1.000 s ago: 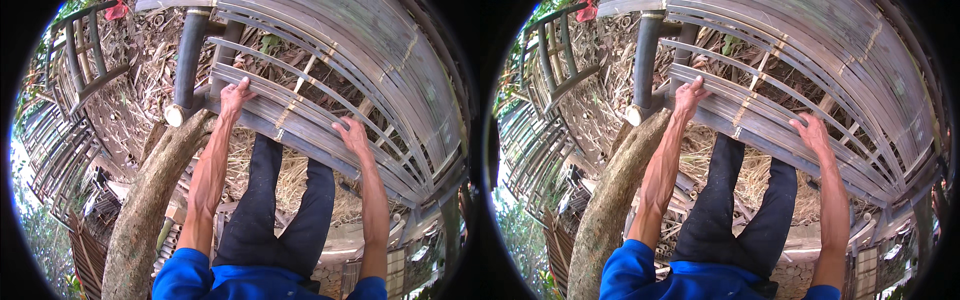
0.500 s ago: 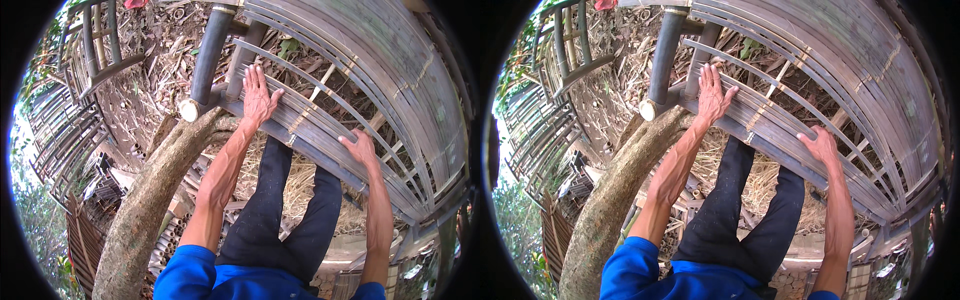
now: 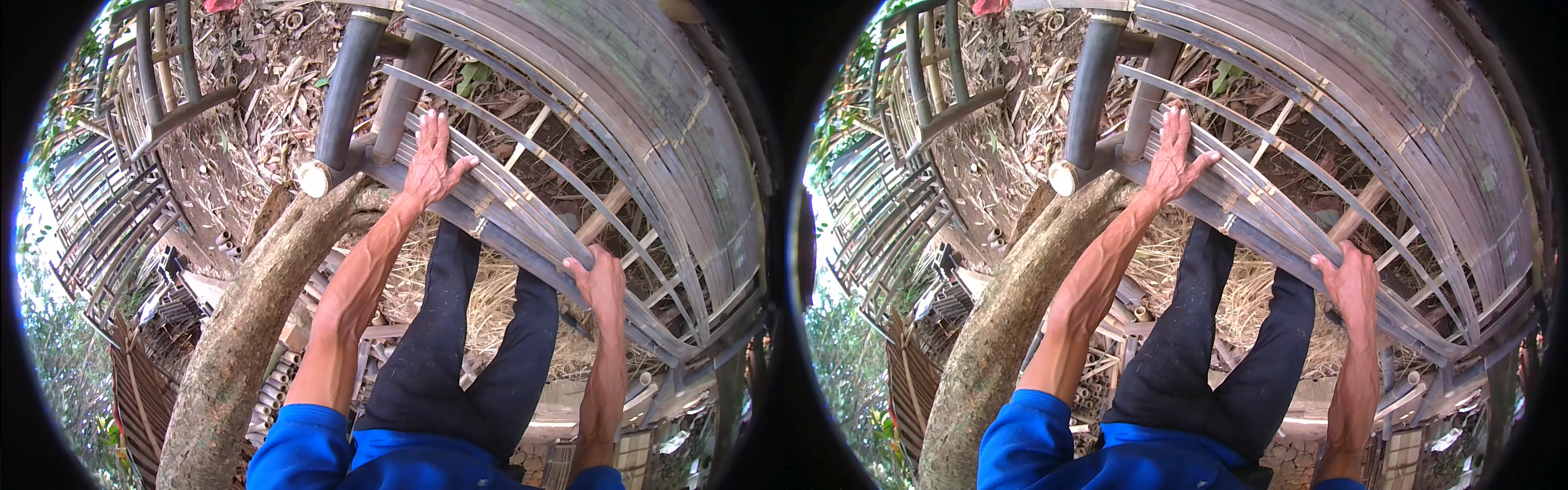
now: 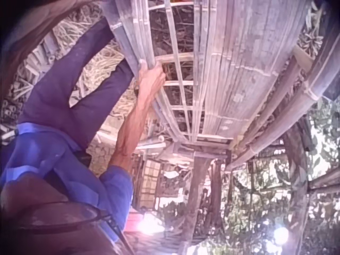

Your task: The person strips thin layers from a bamboo pole using a knife and then places the strips onto a bamboo frame by hand.

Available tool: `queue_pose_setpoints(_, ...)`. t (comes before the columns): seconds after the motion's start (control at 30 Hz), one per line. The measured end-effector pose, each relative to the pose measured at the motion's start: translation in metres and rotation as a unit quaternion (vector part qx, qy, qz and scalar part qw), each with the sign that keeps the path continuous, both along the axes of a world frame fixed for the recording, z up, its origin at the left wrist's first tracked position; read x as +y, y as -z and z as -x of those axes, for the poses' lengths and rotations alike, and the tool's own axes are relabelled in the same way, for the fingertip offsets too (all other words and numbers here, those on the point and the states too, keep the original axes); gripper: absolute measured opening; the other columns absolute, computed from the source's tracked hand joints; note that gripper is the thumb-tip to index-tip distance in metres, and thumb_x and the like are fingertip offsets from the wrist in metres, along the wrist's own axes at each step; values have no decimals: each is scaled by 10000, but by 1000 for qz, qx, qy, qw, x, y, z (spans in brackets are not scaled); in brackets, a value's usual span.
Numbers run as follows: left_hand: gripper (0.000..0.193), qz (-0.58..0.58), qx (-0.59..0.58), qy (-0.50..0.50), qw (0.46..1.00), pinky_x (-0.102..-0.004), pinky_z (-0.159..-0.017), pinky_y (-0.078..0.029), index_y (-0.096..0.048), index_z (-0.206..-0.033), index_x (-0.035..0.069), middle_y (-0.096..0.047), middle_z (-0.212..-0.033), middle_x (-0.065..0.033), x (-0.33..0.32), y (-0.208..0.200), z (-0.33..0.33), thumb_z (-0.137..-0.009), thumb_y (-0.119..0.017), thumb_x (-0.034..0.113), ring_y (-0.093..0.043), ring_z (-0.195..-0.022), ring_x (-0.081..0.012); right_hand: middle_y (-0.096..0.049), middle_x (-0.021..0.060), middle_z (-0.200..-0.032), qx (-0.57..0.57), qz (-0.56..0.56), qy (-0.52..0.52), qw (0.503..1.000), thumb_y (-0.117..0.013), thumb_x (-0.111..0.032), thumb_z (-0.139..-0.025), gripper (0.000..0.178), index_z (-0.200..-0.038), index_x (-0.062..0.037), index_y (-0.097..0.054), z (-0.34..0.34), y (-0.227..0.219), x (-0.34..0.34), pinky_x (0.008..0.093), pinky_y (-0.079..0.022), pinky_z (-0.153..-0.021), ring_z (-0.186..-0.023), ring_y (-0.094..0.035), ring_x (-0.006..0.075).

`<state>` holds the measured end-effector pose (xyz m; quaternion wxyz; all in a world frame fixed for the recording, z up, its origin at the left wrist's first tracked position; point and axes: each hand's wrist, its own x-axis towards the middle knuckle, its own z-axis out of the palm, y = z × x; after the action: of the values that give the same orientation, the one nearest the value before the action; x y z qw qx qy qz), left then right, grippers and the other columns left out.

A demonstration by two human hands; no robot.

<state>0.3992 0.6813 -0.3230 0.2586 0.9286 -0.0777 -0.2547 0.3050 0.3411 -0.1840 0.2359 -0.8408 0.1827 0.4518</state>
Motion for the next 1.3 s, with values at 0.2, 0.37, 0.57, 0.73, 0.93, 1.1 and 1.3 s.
queue_pose_setpoints(0.2,1104,-5,47,0,999,-504,-1258,-124,-140,-1581,-78,-97,-1650,-319,1,6,6,-907,-604,662,-64,-1541,-473,-699,304,-934,-10,9,-3,1000,-799,-352,-833,476,-1076,38,-676,6,-2,1,538,-520,-830,-951,-662,494)
queue_pose_setpoints(0.37,1155,-9,51,-7,999,-540,-1252,-112,-96,-1572,-106,-82,-1640,-343,10,15,11,-892,-614,672,-37,-1542,-476,-692,320,-976,-21,2,-11,1000,-779,-298,-855,436,-1105,41,-669,11,13,6,522,-525,-857,-969,-653,508)
queue_pose_setpoints(0.57,1198,-112,-8,38,993,-567,-1247,-73,-108,-1576,-94,-90,-1635,-353,11,22,3,-863,-579,745,-29,-1542,-478,-686,316,-1109,-18,-74,47,996,-744,-304,-885,503,-1243,33,-636,8,73,1,469,-525,-927,-1071,-663,470)
queue_pose_setpoints(0.73,1072,-157,-32,119,980,-553,-1252,-72,-257,-1593,24,-175,-1651,-281,24,17,-7,-872,-550,761,-78,-1556,-422,-695,298,-1108,-128,-46,59,989,-719,-311,-911,465,-1218,32,-659,25,86,-4,476,-521,-931,-1043,-671,457)
queue_pose_setpoints(0.93,870,-134,-36,122,983,-583,-1236,-121,-386,-1523,38,-325,-1586,-251,26,17,-14,-912,-587,624,-206,-1519,-417,-721,246,-1045,-110,-55,154,980,-681,-317,-951,343,-1083,-3,-721,32,103,-12,441,-527,-888,-1000,-688,426)
queue_pose_setpoints(1.1,502,-96,-101,127,982,-617,-1178,-224,-671,-1132,56,-559,-1340,-148,15,12,-29,-943,-624,519,-420,-1387,-346,-722,221,-1001,-153,-77,162,972,-699,-303,-942,314,-1029,-4,-739,44,122,-12,434,-521,-866,-970,-678,410)
queue_pose_setpoints(1.3,427,-67,-42,178,981,-588,-1185,-228,-715,-1093,79,-648,-1219,-131,18,20,-43,-964,-620,475,-471,-1370,-287,-643,196,-877,-205,-66,146,966,-756,-253,-889,268,-975,1,-757,35,125,8,438,-475,-850,-908,-600,373)
